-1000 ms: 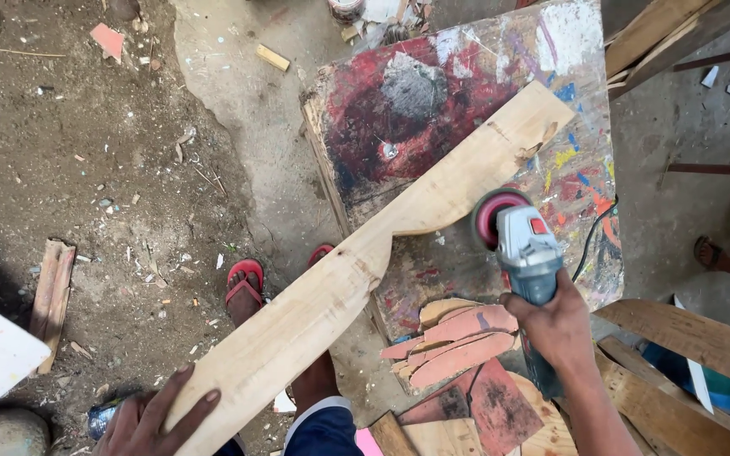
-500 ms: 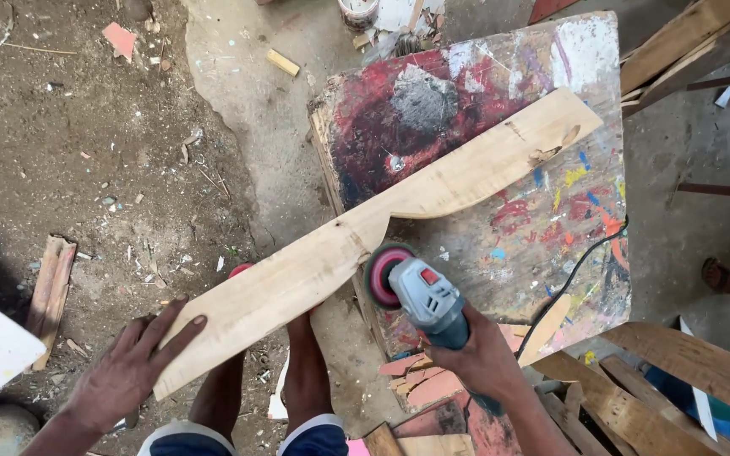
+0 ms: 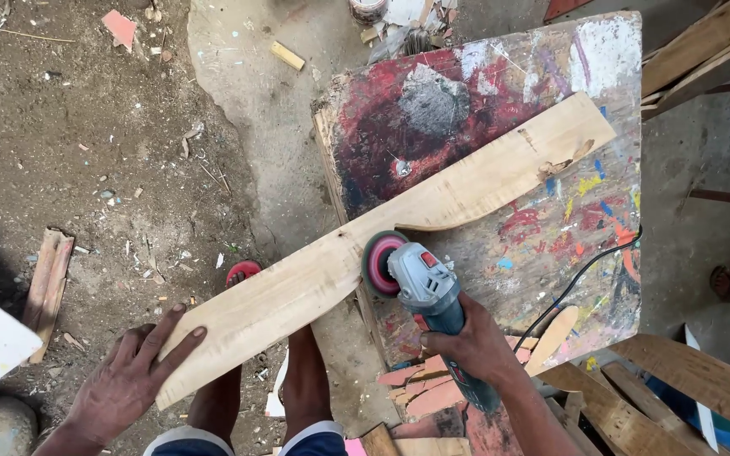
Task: Using an angle grinder with a sanding disc to smooth and shape a wooden plank on a workbench.
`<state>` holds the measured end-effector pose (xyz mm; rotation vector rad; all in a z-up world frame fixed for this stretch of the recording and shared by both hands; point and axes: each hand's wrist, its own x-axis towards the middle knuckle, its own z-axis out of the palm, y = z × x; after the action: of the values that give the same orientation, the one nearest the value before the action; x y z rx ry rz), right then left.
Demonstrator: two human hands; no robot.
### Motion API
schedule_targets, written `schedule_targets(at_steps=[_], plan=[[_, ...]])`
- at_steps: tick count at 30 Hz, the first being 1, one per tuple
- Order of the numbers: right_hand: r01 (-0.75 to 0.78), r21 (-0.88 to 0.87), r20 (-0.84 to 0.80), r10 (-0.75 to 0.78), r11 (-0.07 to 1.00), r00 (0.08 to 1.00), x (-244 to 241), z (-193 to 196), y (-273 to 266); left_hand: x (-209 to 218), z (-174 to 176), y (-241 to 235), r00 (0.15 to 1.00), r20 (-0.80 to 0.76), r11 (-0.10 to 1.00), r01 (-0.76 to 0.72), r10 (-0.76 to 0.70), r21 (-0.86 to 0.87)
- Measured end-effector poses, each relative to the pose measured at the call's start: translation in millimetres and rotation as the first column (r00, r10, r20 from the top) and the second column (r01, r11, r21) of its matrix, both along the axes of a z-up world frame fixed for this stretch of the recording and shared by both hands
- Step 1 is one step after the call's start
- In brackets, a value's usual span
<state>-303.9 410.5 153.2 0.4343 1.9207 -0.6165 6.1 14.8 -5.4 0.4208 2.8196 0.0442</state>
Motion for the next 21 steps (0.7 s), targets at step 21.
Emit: schedule_targets(at_steps=[21], plan=[[-0.075,0.066,-0.029,0.077,0.995,0.997,27,2,-1,12,2,8,0.999,0.035,1.000,-0.010,0.011,-0.022]])
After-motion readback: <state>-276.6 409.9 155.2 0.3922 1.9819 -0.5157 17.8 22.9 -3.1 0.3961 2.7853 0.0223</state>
